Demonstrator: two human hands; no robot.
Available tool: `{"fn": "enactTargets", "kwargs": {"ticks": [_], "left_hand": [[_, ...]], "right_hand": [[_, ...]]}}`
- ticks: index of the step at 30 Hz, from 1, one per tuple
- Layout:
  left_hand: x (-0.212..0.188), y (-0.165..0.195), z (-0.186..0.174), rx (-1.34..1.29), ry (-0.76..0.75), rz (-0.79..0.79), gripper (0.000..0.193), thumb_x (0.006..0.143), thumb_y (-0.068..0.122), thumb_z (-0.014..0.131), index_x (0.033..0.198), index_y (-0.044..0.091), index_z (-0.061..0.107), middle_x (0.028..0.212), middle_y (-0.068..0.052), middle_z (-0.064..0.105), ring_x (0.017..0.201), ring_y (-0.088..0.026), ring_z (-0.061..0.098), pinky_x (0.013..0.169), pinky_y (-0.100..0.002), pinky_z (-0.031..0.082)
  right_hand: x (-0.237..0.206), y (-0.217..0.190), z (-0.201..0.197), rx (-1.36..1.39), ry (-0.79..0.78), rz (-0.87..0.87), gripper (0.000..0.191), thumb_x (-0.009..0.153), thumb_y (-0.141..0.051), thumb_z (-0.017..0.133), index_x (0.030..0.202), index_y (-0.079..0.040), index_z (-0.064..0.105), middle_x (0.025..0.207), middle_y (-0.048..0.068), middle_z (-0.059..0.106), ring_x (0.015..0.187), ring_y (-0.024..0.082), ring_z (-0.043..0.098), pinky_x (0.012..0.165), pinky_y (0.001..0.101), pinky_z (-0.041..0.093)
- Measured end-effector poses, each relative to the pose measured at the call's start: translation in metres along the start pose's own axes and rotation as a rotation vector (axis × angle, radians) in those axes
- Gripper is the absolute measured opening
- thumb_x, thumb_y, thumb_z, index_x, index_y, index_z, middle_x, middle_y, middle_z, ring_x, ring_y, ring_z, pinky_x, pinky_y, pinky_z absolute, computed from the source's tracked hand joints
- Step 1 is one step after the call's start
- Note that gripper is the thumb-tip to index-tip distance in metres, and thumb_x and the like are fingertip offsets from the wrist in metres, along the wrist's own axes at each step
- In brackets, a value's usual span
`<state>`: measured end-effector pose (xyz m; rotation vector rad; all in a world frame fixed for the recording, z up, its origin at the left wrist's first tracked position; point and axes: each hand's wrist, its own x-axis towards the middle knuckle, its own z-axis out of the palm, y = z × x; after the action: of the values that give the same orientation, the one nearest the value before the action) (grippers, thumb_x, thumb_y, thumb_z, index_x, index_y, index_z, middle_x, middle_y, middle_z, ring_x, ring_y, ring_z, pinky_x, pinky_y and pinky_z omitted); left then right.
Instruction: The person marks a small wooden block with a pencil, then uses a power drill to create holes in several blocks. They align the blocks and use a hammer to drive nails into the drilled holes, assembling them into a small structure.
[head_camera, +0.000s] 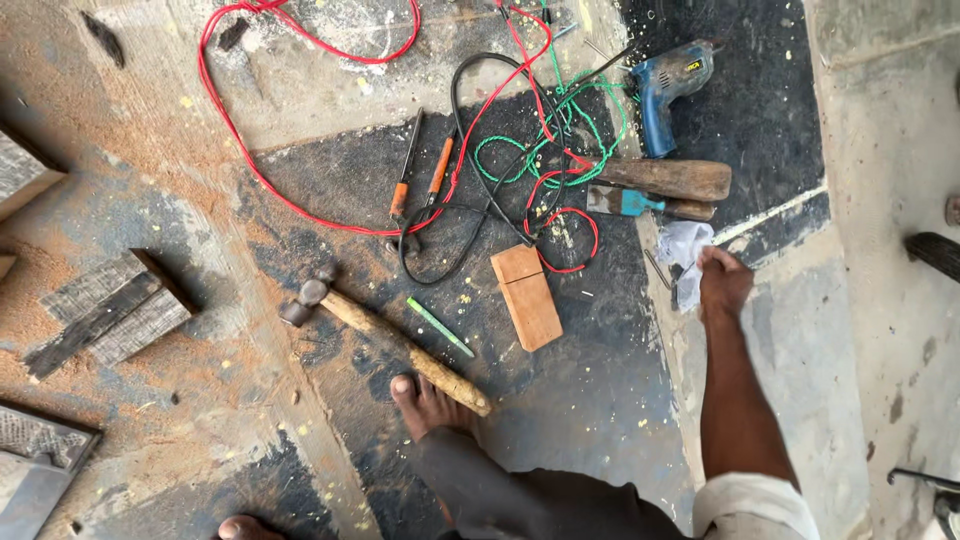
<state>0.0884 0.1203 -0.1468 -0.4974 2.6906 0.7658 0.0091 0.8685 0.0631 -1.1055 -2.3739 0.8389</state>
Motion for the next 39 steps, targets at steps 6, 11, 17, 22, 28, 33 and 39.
{"fn": "enactTargets", "kwargs": {"ticks": [6, 11, 17, 22, 28, 33, 39], "left_hand": [[0.054, 0.007, -0.073, 0.058, 0.027, 0.082, 0.044, 0.091, 0.021, 0.072, 0.132, 0.007, 0.067, 0.131, -0.017, 0.065, 0.124, -0.033, 0.059, 0.106, -0.046, 0.047], [0.069, -0.001, -0.081, 0.093, 0.029, 0.113, 0.042, 0.091, 0.019, 0.072, 0.131, 0.007, 0.068, 0.130, -0.016, 0.066, 0.122, -0.032, 0.060, 0.104, -0.044, 0.049], [0.100, 0.000, -0.099, 0.127, 0.018, 0.137, 0.040, 0.091, 0.016, 0.071, 0.130, 0.007, 0.069, 0.128, -0.015, 0.067, 0.120, -0.030, 0.062, 0.102, -0.042, 0.051], [0.112, 0.003, -0.110, 0.140, 0.018, 0.157, 0.039, 0.091, 0.013, 0.070, 0.129, 0.008, 0.069, 0.127, -0.014, 0.068, 0.119, -0.029, 0.064, 0.101, -0.041, 0.052], [0.126, -0.002, -0.120, 0.140, 0.020, 0.182, 0.037, 0.091, 0.010, 0.069, 0.128, 0.008, 0.070, 0.126, -0.013, 0.069, 0.116, -0.027, 0.066, 0.099, -0.039, 0.054], [0.132, 0.001, -0.127, 0.127, 0.028, 0.199, 0.037, 0.091, 0.007, 0.068, 0.127, 0.008, 0.071, 0.124, -0.013, 0.070, 0.115, -0.026, 0.067, 0.097, -0.038, 0.056], [0.120, 0.026, -0.149, -0.039, -0.015, 0.258, 0.036, 0.091, 0.004, 0.067, 0.127, 0.008, 0.071, 0.123, -0.012, 0.072, 0.113, -0.024, 0.069, 0.095, -0.036, 0.058]], "right_hand": [[0.041, 0.004, 0.021, -0.363, -0.217, 0.356, 0.021, 0.094, 0.003, 0.061, 0.106, 0.003, 0.078, 0.087, 0.011, 0.071, 0.070, 0.016, 0.059, 0.056, 0.0308, 0.045], [0.045, 0.018, 0.031, -0.472, -0.222, 0.213, 0.021, 0.093, 0.005, 0.060, 0.107, 0.002, 0.076, 0.094, 0.014, 0.073, 0.074, 0.017, 0.062, 0.059, 0.0309, 0.047], [0.051, 0.032, 0.032, -0.601, -0.271, 0.105, 0.019, 0.093, 0.005, 0.060, 0.106, 0.002, 0.074, 0.100, 0.019, 0.075, 0.081, 0.019, 0.066, 0.066, 0.0320, 0.051], [0.055, 0.042, 0.031, -0.373, -0.237, 0.369, 0.025, 0.099, -0.005, 0.051, 0.111, -0.006, 0.072, 0.104, 0.012, 0.073, 0.079, 0.016, 0.069, 0.064, 0.0344, 0.057], [0.053, 0.042, 0.029, -0.312, -0.200, 0.446, 0.031, 0.099, 0.004, 0.053, 0.114, -0.010, 0.076, 0.094, 0.012, 0.073, 0.066, 0.014, 0.054, 0.049, 0.0287, 0.037], [0.055, 0.034, 0.001, 0.213, 0.046, 0.611, 0.012, 0.094, 0.000, 0.070, 0.101, -0.009, 0.073, 0.091, 0.007, 0.074, 0.066, 0.009, 0.063, 0.048, 0.0206, 0.043], [0.000, -0.020, -0.004, 0.772, -0.183, 0.199, 0.012, 0.101, -0.005, 0.073, 0.105, -0.004, 0.062, 0.094, 0.011, 0.067, 0.080, 0.019, 0.067, 0.067, 0.0337, 0.056]]}}
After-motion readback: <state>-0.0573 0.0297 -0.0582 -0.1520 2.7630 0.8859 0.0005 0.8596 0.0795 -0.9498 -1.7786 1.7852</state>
